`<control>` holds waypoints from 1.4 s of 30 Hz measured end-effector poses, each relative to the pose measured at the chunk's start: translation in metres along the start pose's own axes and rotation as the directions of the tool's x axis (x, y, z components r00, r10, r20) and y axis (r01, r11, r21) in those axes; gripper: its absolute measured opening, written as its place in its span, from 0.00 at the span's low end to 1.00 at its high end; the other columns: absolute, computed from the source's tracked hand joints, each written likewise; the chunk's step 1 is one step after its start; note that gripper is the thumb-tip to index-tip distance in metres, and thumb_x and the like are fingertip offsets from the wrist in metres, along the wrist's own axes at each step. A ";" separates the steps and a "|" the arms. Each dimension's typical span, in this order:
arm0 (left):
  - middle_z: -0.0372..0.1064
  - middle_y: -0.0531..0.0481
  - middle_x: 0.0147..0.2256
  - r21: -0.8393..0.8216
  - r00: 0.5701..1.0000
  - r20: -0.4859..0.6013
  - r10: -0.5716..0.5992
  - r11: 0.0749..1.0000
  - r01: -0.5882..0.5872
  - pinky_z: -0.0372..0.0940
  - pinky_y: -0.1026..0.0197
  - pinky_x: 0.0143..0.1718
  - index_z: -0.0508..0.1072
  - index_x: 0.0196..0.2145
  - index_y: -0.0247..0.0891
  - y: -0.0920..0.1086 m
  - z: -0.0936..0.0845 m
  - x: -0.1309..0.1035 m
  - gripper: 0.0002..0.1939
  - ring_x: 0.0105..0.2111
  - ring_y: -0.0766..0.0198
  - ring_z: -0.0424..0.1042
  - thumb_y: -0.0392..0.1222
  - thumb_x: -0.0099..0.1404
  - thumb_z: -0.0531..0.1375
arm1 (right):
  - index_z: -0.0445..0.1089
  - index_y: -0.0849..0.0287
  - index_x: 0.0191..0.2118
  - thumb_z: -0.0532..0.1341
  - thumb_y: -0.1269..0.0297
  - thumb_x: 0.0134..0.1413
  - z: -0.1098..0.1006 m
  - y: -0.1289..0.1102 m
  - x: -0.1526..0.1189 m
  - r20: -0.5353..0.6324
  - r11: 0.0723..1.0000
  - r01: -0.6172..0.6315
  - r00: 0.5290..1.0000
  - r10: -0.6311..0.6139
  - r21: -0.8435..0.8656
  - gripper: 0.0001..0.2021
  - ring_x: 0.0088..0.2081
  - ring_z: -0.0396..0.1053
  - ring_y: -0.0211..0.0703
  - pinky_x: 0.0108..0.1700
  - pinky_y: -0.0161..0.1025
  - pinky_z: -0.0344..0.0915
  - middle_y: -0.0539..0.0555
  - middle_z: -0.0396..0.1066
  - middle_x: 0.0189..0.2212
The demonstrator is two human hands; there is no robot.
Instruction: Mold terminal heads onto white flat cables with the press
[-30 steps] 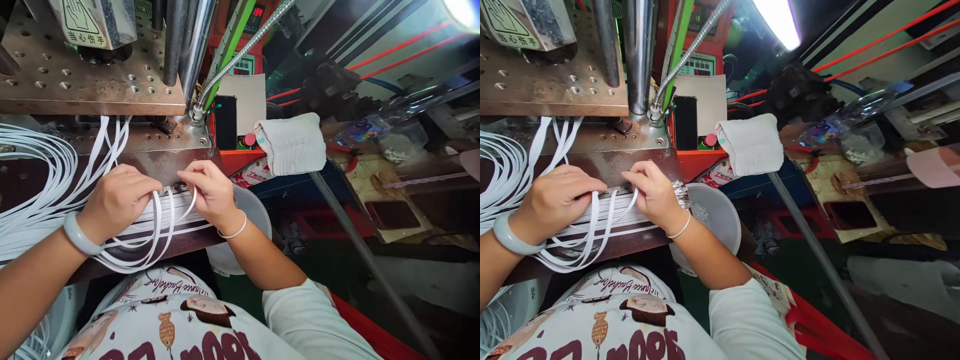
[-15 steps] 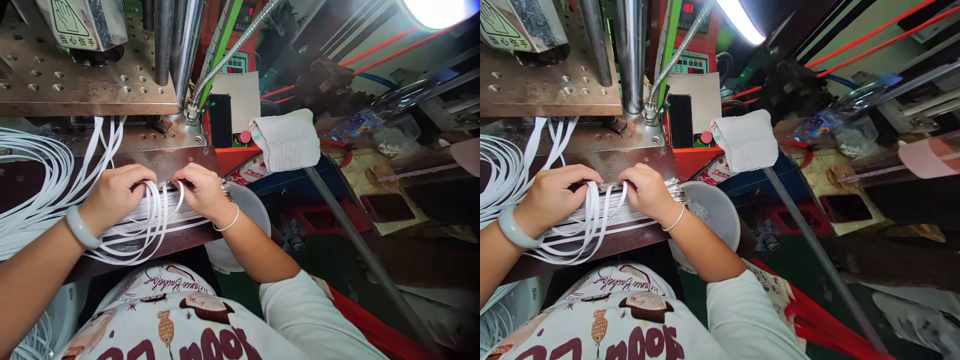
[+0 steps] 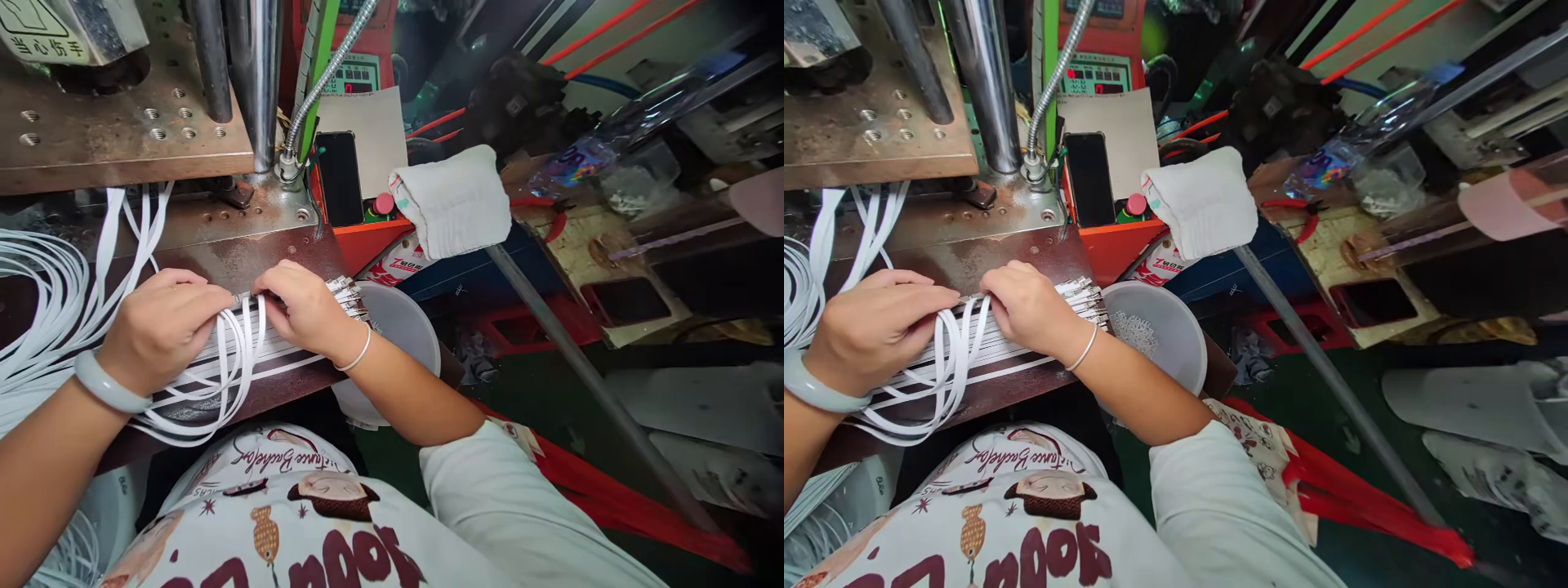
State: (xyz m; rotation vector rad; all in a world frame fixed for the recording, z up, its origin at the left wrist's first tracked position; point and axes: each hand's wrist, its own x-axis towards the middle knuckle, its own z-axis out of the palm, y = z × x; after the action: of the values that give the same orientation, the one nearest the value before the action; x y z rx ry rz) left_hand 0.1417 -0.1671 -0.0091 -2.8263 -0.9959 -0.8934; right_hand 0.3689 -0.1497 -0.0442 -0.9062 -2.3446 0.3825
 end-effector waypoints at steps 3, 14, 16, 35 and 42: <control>0.81 0.53 0.37 0.003 0.998 0.021 0.058 0.998 -0.058 0.74 0.53 0.50 0.78 0.42 0.44 0.001 0.001 -0.003 0.13 0.33 0.61 0.77 0.32 0.70 0.55 | 0.67 0.57 0.40 0.52 0.76 0.62 -0.002 0.000 0.001 -0.001 0.999 -0.021 1.000 0.021 0.038 0.09 0.40 0.65 0.47 0.44 0.45 0.66 0.56 0.71 0.36; 0.79 0.52 0.42 -0.202 0.906 0.073 -0.416 0.884 0.422 0.75 0.55 0.44 0.81 0.40 0.45 0.008 -0.034 -0.007 0.08 0.40 0.60 0.78 0.42 0.73 0.61 | 0.64 0.56 0.39 0.53 0.77 0.60 -0.003 0.000 0.001 -0.045 0.997 0.008 0.999 -0.005 0.083 0.08 0.39 0.65 0.46 0.44 0.44 0.67 0.55 0.71 0.35; 0.81 0.54 0.39 -0.247 0.905 0.064 -0.421 0.872 0.423 0.76 0.57 0.43 0.82 0.38 0.45 0.007 -0.032 -0.006 0.07 0.37 0.61 0.79 0.43 0.72 0.62 | 0.64 0.56 0.38 0.53 0.76 0.60 -0.003 0.000 0.000 -0.067 0.995 0.024 0.998 -0.018 0.097 0.08 0.38 0.66 0.46 0.44 0.44 0.67 0.55 0.70 0.34; 0.81 0.52 0.37 -0.040 0.984 -0.113 -0.140 0.990 0.136 0.74 0.58 0.44 0.78 0.40 0.40 -0.001 -0.011 -0.010 0.09 0.38 0.64 0.79 0.29 0.71 0.60 | 0.65 0.57 0.39 0.54 0.73 0.63 -0.003 0.001 -0.001 -0.072 0.995 0.031 0.997 -0.024 0.096 0.06 0.39 0.66 0.45 0.45 0.45 0.67 0.55 0.70 0.35; 0.81 0.48 0.36 0.075 0.999 -0.040 -0.018 0.997 0.021 0.73 0.51 0.44 0.77 0.41 0.37 0.000 -0.014 -0.010 0.09 0.37 0.56 0.79 0.26 0.67 0.61 | 0.65 0.58 0.39 0.53 0.73 0.62 -0.002 0.001 -0.001 -0.070 0.995 0.027 0.997 -0.020 0.095 0.06 0.39 0.65 0.45 0.45 0.44 0.67 0.54 0.70 0.34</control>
State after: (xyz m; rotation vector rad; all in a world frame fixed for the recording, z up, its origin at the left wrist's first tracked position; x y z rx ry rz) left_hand 0.1287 -0.1757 -0.0025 -2.7306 -1.0317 -0.8904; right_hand 0.3718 -0.1493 -0.0434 -0.8321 -2.2520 0.4437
